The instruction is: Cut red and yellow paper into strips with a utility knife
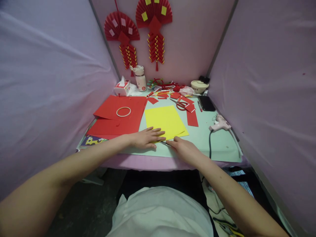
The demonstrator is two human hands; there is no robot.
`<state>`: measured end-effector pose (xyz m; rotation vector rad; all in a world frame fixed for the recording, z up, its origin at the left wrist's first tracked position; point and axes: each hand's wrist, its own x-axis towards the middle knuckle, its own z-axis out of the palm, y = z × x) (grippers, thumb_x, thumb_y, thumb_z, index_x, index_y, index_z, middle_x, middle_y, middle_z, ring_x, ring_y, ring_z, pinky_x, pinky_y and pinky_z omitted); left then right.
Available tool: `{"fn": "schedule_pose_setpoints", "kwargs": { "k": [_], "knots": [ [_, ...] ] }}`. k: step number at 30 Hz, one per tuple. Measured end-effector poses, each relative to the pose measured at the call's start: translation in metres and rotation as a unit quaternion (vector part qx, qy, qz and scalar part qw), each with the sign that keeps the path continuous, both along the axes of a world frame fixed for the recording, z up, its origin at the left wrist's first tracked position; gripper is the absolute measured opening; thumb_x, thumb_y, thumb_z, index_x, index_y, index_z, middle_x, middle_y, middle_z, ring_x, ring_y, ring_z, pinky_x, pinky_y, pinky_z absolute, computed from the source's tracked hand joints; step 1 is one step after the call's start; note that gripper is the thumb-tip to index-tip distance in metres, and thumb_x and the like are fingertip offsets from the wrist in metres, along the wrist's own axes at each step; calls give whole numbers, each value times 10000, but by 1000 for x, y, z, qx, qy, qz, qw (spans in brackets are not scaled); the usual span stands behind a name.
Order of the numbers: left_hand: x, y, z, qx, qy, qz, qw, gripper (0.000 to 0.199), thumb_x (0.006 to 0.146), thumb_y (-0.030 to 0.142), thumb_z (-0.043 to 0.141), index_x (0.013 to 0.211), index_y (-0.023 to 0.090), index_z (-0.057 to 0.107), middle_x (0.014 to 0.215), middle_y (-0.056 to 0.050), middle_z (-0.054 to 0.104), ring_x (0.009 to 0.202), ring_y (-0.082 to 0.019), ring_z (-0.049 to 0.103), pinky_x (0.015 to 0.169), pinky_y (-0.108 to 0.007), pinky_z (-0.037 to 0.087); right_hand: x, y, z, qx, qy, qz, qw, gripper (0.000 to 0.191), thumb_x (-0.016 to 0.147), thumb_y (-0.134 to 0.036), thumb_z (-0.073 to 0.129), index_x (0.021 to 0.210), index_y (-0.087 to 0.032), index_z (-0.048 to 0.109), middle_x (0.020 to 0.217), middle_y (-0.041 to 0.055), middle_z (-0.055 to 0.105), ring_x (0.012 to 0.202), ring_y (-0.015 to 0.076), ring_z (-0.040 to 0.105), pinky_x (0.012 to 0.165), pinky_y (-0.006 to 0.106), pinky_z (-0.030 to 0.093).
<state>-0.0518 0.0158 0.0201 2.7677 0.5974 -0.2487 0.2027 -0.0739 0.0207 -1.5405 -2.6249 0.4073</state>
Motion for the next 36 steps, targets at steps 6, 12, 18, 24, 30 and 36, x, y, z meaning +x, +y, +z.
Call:
{"fn": "schedule_pose_setpoints", "kwargs": {
  "k": [6, 12, 18, 24, 30, 36],
  "knots": [
    [-2, 7, -2, 0, -2, -4, 1000, 573, 1030, 527, 291, 1570, 343, 253, 1663, -12, 168, 1542, -272, 77, 1207, -569, 85, 0, 0, -1, 6, -2, 4, 1000, 389, 1030, -284, 372, 1357, -294, 582, 1010, 64, 603, 814, 171, 605, 675, 256, 349],
    [1, 11, -2, -7, -2, -20, 1000, 520, 1033, 491, 310, 1540, 377, 331, 1662, 11, 177, 1542, -276, 69, 1211, -542, 72, 2, 2, -5, 6, -6, 5, 1000, 422, 1026, -272, 384, 1418, -334, 527, 1007, 58, 600, 805, 171, 601, 663, 253, 342],
    [4, 16, 0, -31, 9, -20, 999, 537, 1024, 513, 343, 1541, 369, 333, 1660, 4, 189, 1541, -279, 74, 1213, -531, 72, 3, 0, -4, 8, -3, 10, 1000, 389, 1025, -278, 384, 1364, -307, 571, 1022, 65, 609, 811, 181, 604, 648, 259, 336],
    [4, 22, 2, -38, 22, -33, 998, 562, 1014, 501, 369, 1551, 344, 320, 1666, -11, 162, 1544, -262, 51, 1222, -491, 65, 4, 1, -4, 9, -3, 11, 1000, 384, 1027, -286, 378, 1352, -312, 581, 1008, 65, 611, 792, 181, 600, 634, 262, 327],
    [3, 26, 2, -38, 26, -39, 998, 555, 1015, 489, 364, 1554, 378, 294, 1667, 17, 153, 1544, -271, 44, 1220, -506, 75, 3, 1, 0, 5, -17, 12, 1000, 401, 1024, -285, 381, 1378, -313, 566, 1007, 67, 609, 786, 177, 598, 638, 261, 330],
    [4, 24, 0, -29, 33, -44, 998, 511, 1021, 455, 355, 1530, 408, 339, 1667, 30, 151, 1544, -267, 49, 1216, -526, 70, 5, 6, -2, 9, -17, 23, 1000, 407, 1033, -331, 366, 1387, -321, 567, 983, 70, 611, 760, 183, 587, 632, 270, 332]
  ]
}}
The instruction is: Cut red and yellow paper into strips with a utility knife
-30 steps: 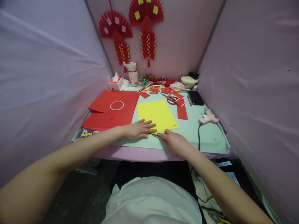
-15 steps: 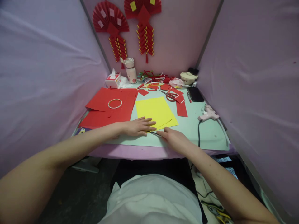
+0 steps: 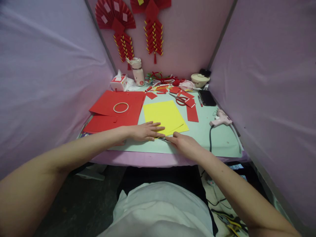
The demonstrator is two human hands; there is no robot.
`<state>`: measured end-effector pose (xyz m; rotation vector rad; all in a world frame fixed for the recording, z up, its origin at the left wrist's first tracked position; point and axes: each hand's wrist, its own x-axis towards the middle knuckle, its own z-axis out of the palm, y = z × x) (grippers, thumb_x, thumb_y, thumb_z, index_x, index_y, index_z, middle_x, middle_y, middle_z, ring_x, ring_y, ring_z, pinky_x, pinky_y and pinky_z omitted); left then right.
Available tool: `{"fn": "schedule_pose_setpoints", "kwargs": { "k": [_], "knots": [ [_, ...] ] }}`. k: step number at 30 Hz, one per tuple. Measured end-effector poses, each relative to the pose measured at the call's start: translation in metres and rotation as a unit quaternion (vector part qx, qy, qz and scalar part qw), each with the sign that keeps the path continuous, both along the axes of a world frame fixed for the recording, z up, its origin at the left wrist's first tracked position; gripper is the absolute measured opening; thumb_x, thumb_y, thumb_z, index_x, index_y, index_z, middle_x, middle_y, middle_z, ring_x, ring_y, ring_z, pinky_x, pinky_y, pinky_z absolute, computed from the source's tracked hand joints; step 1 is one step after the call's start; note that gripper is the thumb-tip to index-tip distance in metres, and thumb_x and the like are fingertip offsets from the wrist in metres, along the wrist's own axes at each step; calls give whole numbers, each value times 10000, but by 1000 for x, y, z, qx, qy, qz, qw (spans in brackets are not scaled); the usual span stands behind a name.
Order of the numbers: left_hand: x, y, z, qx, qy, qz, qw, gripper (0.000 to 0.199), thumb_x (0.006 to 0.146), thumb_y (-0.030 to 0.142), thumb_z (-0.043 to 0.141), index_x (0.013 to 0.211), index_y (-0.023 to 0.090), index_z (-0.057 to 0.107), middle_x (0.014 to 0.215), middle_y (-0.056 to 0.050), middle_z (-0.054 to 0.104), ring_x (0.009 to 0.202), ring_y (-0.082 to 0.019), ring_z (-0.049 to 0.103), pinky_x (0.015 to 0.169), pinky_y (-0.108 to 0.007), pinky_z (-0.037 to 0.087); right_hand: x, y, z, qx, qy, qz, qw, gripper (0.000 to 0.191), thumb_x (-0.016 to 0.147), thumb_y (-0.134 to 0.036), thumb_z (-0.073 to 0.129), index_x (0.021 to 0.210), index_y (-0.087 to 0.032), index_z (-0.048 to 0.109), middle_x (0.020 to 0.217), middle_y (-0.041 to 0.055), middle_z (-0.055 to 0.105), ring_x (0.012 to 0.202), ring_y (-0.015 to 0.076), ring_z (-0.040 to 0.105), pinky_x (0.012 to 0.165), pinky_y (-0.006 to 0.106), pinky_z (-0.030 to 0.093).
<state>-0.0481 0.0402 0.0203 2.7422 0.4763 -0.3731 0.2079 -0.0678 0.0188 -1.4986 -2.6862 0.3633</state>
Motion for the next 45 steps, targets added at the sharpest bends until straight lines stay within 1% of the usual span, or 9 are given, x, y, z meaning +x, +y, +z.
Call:
{"fn": "schedule_pose_setpoints", "kwargs": {
  "k": [6, 11, 16, 19, 23, 28, 35, 39, 45],
  "knots": [
    [0, 0, 1, 2, 0, 1, 1000, 519, 1021, 461, 357, 1533, 377, 349, 1667, 10, 147, 1544, -262, 43, 1220, -520, 64, 3, 5, -2, -2, 14, 17, 1000, 401, 1034, -359, 361, 1364, -316, 584, 993, 74, 621, 760, 179, 581, 647, 266, 340],
    [0, 0, -1, 0, -2, 2, 1000, 522, 1016, 465, 368, 1532, 390, 342, 1666, 22, 141, 1545, -248, 42, 1224, -510, 55, 3, 6, -5, 1, 12, 17, 1000, 397, 1036, -359, 354, 1364, -332, 574, 999, 67, 614, 745, 175, 566, 646, 266, 332],
    [0, 0, -1, 3, -1, 6, 1000, 526, 1015, 465, 364, 1534, 386, 341, 1666, 27, 141, 1544, -258, 41, 1225, -510, 57, 1, 1, -3, 16, -22, 9, 1000, 404, 1040, -344, 335, 1377, -331, 557, 997, 67, 599, 731, 169, 545, 607, 266, 290],
    [0, 0, -1, 7, 3, 8, 1000, 529, 1014, 475, 356, 1537, 396, 329, 1666, 43, 136, 1544, -253, 34, 1228, -494, 49, -1, -2, -3, 29, -48, 5, 998, 410, 1032, -297, 349, 1397, -328, 533, 1018, 72, 588, 734, 163, 533, 588, 266, 264],
    [1, 1, 1, 10, -1, 2, 1000, 525, 1002, 470, 398, 1520, 395, 370, 1658, 39, 180, 1540, -263, 86, 1230, -483, 79, -2, -6, -7, 44, -55, 6, 998, 432, 1009, -252, 384, 1418, -320, 505, 1060, 88, 586, 813, 185, 539, 587, 263, 272],
    [2, 2, 3, 13, -3, -6, 1000, 527, 988, 485, 427, 1508, 419, 383, 1651, 45, 202, 1534, -274, 132, 1222, -493, 122, -2, -9, -11, 49, -35, 9, 998, 452, 975, -200, 399, 1398, -301, 523, 1064, 104, 590, 957, 231, 540, 616, 265, 320],
    [3, 4, 5, 12, -8, -9, 1000, 529, 974, 485, 458, 1497, 432, 399, 1649, 51, 206, 1529, -278, 156, 1223, -478, 129, -3, -9, -10, 41, -23, 0, 999, 416, 1003, -254, 391, 1389, -310, 533, 1053, 95, 579, 894, 212, 531, 614, 263, 307],
    [5, 4, 6, 10, 3, -10, 1000, 517, 979, 489, 441, 1493, 453, 393, 1650, 60, 204, 1531, -285, 147, 1216, -498, 133, -3, -9, -11, 46, -22, -2, 999, 413, 1008, -268, 398, 1395, -317, 532, 1036, 90, 569, 874, 209, 523, 611, 263, 295],
    [7, 1, 11, 12, 10, -14, 1000, 580, 990, 469, 424, 1550, 364, 316, 1658, 17, 184, 1538, -257, 115, 1221, -458, 123, -4, -10, -10, 52, -23, -2, 998, 401, 1011, -268, 405, 1385, -313, 540, 1017, 82, 569, 885, 201, 539, 632, 258, 326]
  ]
}}
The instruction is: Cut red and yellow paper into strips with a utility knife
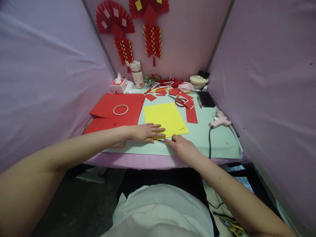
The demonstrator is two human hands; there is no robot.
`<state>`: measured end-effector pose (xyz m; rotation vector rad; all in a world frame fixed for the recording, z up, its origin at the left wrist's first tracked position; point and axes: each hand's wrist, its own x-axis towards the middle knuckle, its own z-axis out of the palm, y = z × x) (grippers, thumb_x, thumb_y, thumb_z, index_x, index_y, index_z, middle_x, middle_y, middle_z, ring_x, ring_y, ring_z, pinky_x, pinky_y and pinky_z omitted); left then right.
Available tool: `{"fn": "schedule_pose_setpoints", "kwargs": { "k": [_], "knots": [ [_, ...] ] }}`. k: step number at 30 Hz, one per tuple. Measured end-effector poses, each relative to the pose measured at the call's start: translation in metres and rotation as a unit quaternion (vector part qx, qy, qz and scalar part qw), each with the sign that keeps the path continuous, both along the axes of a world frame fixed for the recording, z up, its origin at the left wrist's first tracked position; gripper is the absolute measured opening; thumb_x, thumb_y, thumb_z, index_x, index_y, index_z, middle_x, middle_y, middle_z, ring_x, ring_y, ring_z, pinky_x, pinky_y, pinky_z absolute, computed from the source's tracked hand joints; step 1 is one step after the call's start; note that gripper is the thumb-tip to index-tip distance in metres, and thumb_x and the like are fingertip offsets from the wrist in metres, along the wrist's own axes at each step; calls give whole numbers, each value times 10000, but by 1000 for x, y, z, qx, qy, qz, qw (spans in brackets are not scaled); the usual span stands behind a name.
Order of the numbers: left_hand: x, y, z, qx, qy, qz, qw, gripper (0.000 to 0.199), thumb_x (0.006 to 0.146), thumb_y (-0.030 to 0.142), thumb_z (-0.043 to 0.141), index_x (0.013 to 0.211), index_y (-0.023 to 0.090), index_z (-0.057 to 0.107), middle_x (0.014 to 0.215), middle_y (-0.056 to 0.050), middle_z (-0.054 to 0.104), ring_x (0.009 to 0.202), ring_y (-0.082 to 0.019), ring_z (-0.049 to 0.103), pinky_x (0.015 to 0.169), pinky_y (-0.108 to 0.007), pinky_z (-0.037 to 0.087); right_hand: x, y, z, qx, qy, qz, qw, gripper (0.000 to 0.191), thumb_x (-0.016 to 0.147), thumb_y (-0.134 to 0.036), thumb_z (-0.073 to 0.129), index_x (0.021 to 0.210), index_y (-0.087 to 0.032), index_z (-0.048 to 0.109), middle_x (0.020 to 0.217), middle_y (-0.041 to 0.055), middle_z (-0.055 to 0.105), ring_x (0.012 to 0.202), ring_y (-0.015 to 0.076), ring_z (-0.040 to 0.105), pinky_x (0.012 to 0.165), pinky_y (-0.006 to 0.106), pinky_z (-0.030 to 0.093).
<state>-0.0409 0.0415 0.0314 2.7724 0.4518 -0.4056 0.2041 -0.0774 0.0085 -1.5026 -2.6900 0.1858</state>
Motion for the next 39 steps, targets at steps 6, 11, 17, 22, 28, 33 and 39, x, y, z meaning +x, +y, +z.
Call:
{"fn": "schedule_pose_setpoints", "kwargs": {
  "k": [6, 11, 17, 22, 28, 33, 39],
  "knots": [
    [0, -1, 3, 4, -6, -7, 1000, 536, 987, 448, 454, 1506, 318, 426, 1644, -13, 238, 1531, -278, 145, 1215, -480, 161, -1, -1, 1, 8, -7, 2, 1000, 410, 1009, -246, 401, 1389, -312, 537, 998, 80, 562, 883, 202, 542, 621, 259, 328],
    [0, 2, 0, -6, -24, -3, 1000, 526, 973, 438, 489, 1490, 356, 444, 1636, 0, 256, 1523, -284, 180, 1220, -476, 166, 0, 0, -2, 5, 0, 4, 1000, 414, 1005, -244, 406, 1392, -319, 534, 1007, 79, 563, 876, 198, 537, 624, 255, 324],
    [-1, 4, -3, -9, -23, -19, 1000, 542, 983, 488, 454, 1508, 359, 412, 1645, -15, 227, 1524, -289, 173, 1218, -489, 167, 1, 0, -2, 3, 6, 0, 1000, 411, 1012, -266, 400, 1397, -315, 535, 1019, 85, 567, 869, 203, 533, 624, 260, 314],
    [-3, 6, -6, -15, -27, -14, 999, 533, 975, 487, 483, 1493, 375, 431, 1645, 1, 227, 1526, -280, 168, 1223, -476, 159, -1, 2, 0, -2, 12, 0, 1000, 416, 1005, -247, 408, 1386, -328, 553, 1005, 84, 567, 865, 208, 521, 630, 262, 306],
    [-3, 8, -9, -16, -28, -15, 999, 540, 970, 482, 493, 1497, 388, 420, 1650, 25, 213, 1529, -267, 161, 1227, -455, 148, -2, 4, -1, 1, 24, 8, 1000, 415, 1004, -255, 400, 1379, -337, 557, 1003, 77, 570, 845, 194, 514, 632, 261, 310],
    [-3, 7, -8, -15, -12, -15, 1000, 560, 983, 508, 443, 1523, 375, 375, 1660, 25, 169, 1539, -252, 107, 1232, -442, 91, -1, 5, 5, -7, 13, 15, 1000, 402, 1008, -254, 383, 1358, -315, 572, 989, 76, 563, 831, 188, 522, 629, 263, 305],
    [-1, 4, -4, -17, 4, -1, 1000, 560, 980, 504, 437, 1522, 377, 377, 1659, 27, 170, 1542, -246, 79, 1230, -459, 77, -5, 3, 17, -65, 74, -34, 995, 348, 1014, -350, 370, 1239, -307, 632, 946, 64, 600, 806, 198, 547, 649, 278, 355]
  ]
}}
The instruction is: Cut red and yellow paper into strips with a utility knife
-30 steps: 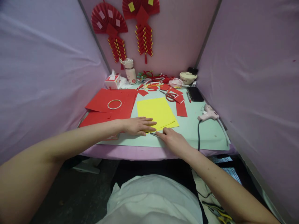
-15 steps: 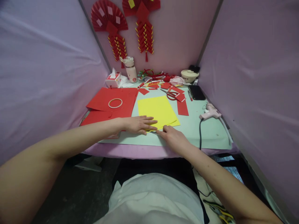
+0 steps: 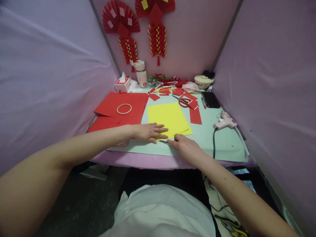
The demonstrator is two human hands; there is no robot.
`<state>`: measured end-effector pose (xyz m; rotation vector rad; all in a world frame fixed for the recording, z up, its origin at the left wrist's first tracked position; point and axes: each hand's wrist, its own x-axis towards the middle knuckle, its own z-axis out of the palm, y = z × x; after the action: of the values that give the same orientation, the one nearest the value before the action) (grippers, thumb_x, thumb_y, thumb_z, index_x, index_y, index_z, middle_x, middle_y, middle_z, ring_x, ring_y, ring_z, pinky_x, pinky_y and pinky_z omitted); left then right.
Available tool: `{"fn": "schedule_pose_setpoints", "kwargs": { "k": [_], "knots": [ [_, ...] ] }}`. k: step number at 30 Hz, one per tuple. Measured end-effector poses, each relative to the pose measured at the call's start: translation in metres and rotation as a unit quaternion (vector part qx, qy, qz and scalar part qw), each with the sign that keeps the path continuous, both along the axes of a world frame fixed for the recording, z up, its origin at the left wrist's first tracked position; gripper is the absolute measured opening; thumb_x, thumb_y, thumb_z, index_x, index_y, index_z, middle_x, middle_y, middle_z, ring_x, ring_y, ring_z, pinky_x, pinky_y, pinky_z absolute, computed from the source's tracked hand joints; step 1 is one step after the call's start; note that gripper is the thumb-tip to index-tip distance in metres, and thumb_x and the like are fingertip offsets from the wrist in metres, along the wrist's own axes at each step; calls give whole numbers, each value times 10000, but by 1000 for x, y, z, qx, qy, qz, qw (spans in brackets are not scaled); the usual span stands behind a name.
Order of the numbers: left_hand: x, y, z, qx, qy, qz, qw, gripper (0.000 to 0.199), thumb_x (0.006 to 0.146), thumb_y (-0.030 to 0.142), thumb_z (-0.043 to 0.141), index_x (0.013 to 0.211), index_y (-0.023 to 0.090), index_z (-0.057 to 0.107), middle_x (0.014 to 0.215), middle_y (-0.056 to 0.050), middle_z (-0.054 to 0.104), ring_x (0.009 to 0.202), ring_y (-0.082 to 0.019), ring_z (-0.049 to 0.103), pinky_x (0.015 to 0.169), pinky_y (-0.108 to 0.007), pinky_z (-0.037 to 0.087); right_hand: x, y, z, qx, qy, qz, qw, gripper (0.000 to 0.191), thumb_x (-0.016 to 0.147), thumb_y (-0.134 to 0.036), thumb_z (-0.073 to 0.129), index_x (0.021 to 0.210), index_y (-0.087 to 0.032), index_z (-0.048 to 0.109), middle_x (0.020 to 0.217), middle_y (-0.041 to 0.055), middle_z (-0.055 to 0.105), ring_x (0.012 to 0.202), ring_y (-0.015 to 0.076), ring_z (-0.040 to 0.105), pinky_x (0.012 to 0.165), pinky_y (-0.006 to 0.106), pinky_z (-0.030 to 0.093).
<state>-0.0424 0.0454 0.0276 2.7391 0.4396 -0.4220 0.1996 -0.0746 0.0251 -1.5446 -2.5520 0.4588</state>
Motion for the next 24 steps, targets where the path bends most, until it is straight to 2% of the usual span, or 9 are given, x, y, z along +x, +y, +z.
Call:
{"fn": "schedule_pose_setpoints", "kwargs": {
  "k": [7, 12, 18, 21, 24],
  "knots": [
    [-1, 2, -5, -3, -18, -2, 1000, 557, 972, 495, 466, 1510, 367, 404, 1655, 9, 195, 1537, -269, 112, 1229, -477, 102, -9, 0, 0, -41, 35, -37, 998, 359, 1011, -404, 374, 1198, -267, 648, 931, 69, 636, 799, 206, 556, 690, 297, 377],
    [0, 1, -3, 5, -26, -6, 1000, 550, 966, 483, 486, 1499, 366, 424, 1647, 6, 229, 1530, -278, 148, 1224, -478, 143, -1, -1, -6, 8, 8, 25, 1000, 371, 1005, -314, 385, 1284, -311, 630, 976, 73, 601, 851, 212, 547, 687, 286, 353],
    [-6, 1, 5, 18, 2, -12, 1000, 580, 976, 507, 423, 1535, 370, 353, 1655, 28, 187, 1540, -241, 100, 1234, -443, 74, 4, 0, -13, 12, -1, 35, 999, 409, 1006, -288, 381, 1352, -350, 590, 995, 76, 583, 871, 223, 548, 682, 291, 343],
    [-11, 2, 7, 20, -2, -12, 1000, 579, 963, 512, 436, 1526, 405, 354, 1648, 64, 207, 1540, -226, 106, 1237, -417, 21, 3, 0, -11, 5, 6, 31, 1000, 407, 1012, -310, 372, 1351, -344, 593, 996, 79, 588, 880, 231, 553, 698, 300, 353],
    [-13, 3, 7, 5, -4, -17, 1000, 572, 952, 520, 448, 1511, 420, 380, 1644, 87, 217, 1540, -218, 103, 1236, -397, 21, 2, 0, -8, 0, 14, 28, 1000, 402, 1008, -327, 375, 1335, -337, 608, 996, 83, 597, 872, 235, 554, 702, 304, 360]
  ]
}}
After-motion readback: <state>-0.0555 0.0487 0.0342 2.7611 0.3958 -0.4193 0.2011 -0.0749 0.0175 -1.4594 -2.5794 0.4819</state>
